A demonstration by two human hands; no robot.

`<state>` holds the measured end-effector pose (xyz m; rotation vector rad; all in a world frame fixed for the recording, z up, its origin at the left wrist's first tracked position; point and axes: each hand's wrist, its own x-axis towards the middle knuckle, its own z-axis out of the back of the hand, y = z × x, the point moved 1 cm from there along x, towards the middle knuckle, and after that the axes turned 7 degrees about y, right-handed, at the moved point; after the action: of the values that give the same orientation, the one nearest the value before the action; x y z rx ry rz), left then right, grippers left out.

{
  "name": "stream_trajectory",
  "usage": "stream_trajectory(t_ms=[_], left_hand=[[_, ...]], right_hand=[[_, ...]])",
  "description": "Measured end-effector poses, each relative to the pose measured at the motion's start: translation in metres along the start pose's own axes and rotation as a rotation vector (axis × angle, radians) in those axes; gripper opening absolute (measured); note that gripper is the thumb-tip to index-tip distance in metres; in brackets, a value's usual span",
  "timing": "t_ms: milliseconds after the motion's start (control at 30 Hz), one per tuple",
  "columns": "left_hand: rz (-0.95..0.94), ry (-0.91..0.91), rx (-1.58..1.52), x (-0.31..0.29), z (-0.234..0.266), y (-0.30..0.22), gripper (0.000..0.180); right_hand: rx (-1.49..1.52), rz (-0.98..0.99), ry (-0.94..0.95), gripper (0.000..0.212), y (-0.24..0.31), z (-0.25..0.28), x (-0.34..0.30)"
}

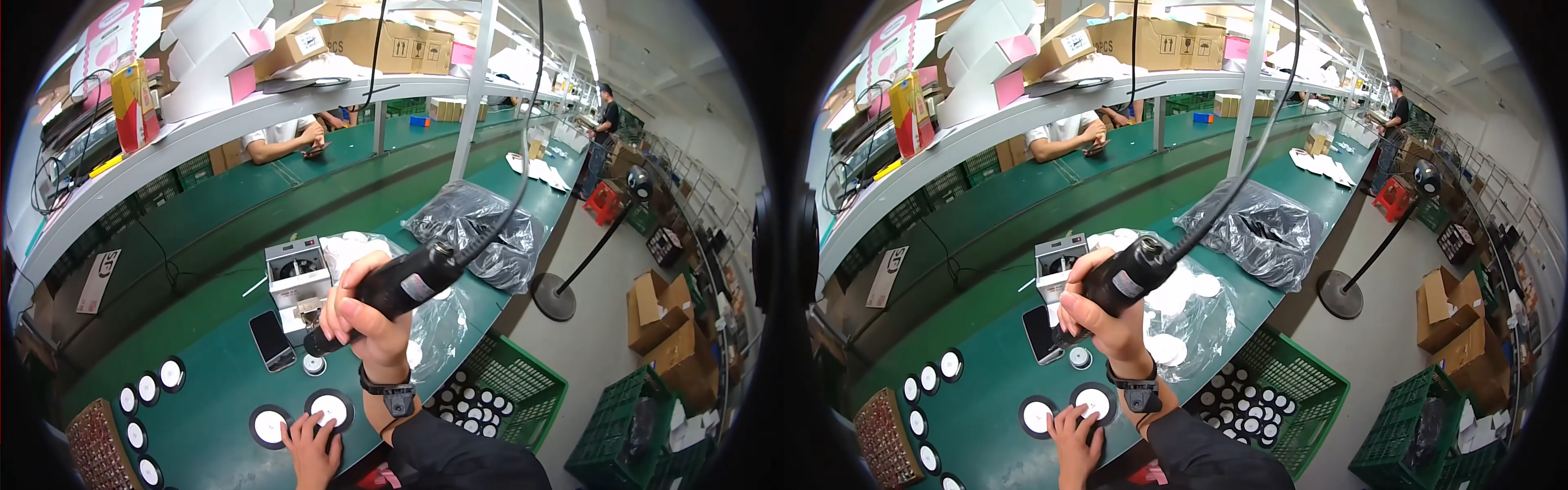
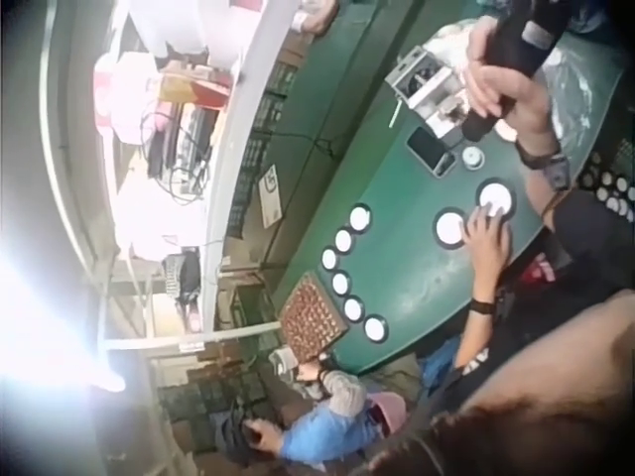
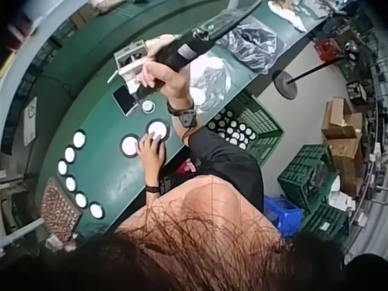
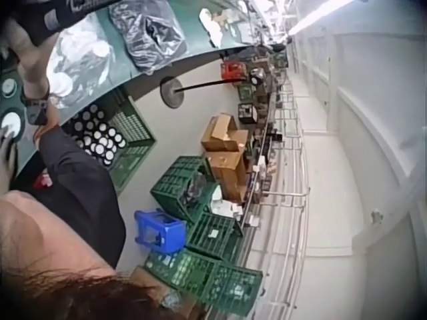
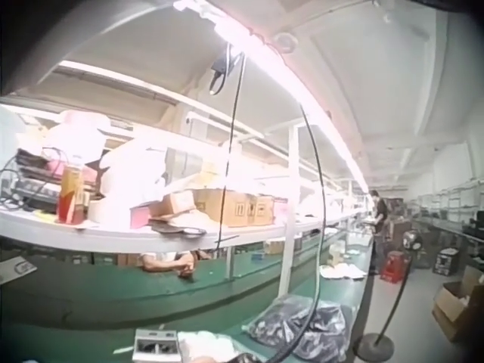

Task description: The person assembles light fixtures by placing a white disc into a black ring and using a power screwdriver to drive a screw into the center. Once finished, they move the completed unit to the side and repeat the process with a new ring and disc.

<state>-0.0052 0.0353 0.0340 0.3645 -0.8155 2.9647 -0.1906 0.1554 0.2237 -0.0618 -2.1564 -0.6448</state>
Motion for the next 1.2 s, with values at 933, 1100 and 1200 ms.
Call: stream_trajectory(t_ms=[933,1100,1200], left_hand=[[0.045,0.035,0.004,0.007,-0.006,0.005,0.033],[0.01,0.028,0.0,0.006,-0.009,0.003,0.033],[0.006,0.025,0.01,0.005,-0.01,0.006,0.033]], right_hand=[[-0.178,0.123,0.179,0.036,0.035,0.011,-0.011],[0.079,0.291,0.454,0.032,0.046,0.011,-0.011],[0.092,0.239,0.631,0.028,0.056,0.015,-0.008]])
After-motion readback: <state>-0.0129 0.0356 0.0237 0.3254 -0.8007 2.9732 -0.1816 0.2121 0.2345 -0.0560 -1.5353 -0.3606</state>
